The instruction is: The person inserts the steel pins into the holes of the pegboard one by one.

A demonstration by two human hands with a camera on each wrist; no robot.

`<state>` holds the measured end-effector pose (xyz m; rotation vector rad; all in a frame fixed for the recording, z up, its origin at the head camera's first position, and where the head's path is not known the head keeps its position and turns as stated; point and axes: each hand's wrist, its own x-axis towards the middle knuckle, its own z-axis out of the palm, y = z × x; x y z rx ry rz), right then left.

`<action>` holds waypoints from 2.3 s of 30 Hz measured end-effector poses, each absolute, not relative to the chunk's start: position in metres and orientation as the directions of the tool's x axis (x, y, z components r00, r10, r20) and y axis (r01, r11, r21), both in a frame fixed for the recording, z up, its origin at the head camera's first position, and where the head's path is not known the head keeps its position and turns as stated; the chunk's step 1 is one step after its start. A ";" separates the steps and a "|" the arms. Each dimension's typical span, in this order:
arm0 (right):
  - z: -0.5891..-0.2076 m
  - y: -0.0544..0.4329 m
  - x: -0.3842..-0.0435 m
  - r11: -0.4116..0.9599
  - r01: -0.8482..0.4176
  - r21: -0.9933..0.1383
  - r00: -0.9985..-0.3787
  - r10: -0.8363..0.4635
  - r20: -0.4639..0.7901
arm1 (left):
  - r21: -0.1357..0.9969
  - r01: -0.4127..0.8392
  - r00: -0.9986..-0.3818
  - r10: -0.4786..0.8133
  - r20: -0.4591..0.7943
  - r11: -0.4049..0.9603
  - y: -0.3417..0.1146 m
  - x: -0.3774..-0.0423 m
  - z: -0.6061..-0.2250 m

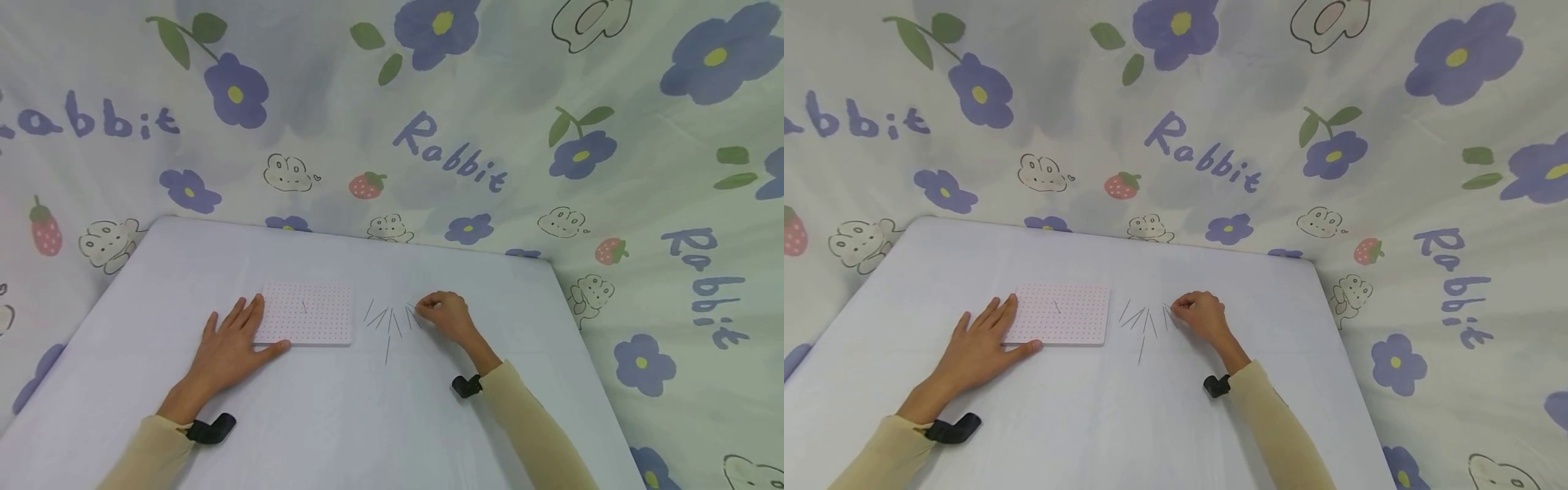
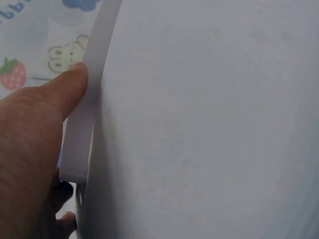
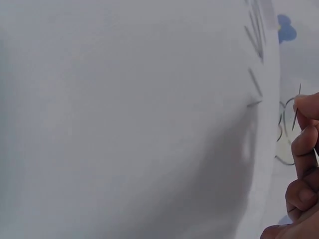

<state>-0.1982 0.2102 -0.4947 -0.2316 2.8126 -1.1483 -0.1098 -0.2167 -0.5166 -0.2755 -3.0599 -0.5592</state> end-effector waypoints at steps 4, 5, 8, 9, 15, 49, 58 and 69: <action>-0.485 0.196 -0.203 0.688 -0.145 -0.711 -0.978 -0.207 -0.001 | 0.354 0.180 -0.984 0.173 0.054 0.918 -0.216 -0.110 -0.515; -0.482 0.191 -0.205 0.683 -0.160 -0.712 -0.976 -0.217 0.011 | 0.354 0.180 -0.984 0.173 0.054 0.918 -0.216 -0.110 -0.515; -0.475 0.175 -0.208 0.665 -0.201 -0.719 -0.968 -0.248 0.041 | 0.355 0.182 -0.983 0.173 0.057 0.917 -0.216 -0.109 -0.515; -0.473 0.170 -0.209 0.661 -0.211 -0.720 -0.965 -0.257 0.048 | 0.356 0.183 -0.983 0.174 0.057 0.916 -0.216 -0.109 -0.514; -0.465 0.130 -0.212 0.622 -0.256 -0.740 -0.945 -0.322 0.057 | 0.359 0.180 -0.984 0.171 0.058 0.916 -0.217 -0.107 -0.516; -0.478 0.027 -0.213 0.525 -0.274 -0.806 -0.908 -0.417 0.037 | 0.345 0.160 -0.987 0.151 0.054 0.925 -0.216 -0.106 -0.515; -0.486 0.011 -0.217 0.531 -0.309 -0.789 -0.894 -0.445 0.051 | 0.334 0.157 -0.988 0.147 0.053 0.929 -0.216 -0.105 -0.514; -0.497 0.002 -0.219 0.612 -0.353 -0.708 -0.898 -0.434 0.073 | 0.332 0.163 -0.987 0.153 0.057 0.929 -0.215 -0.104 -0.511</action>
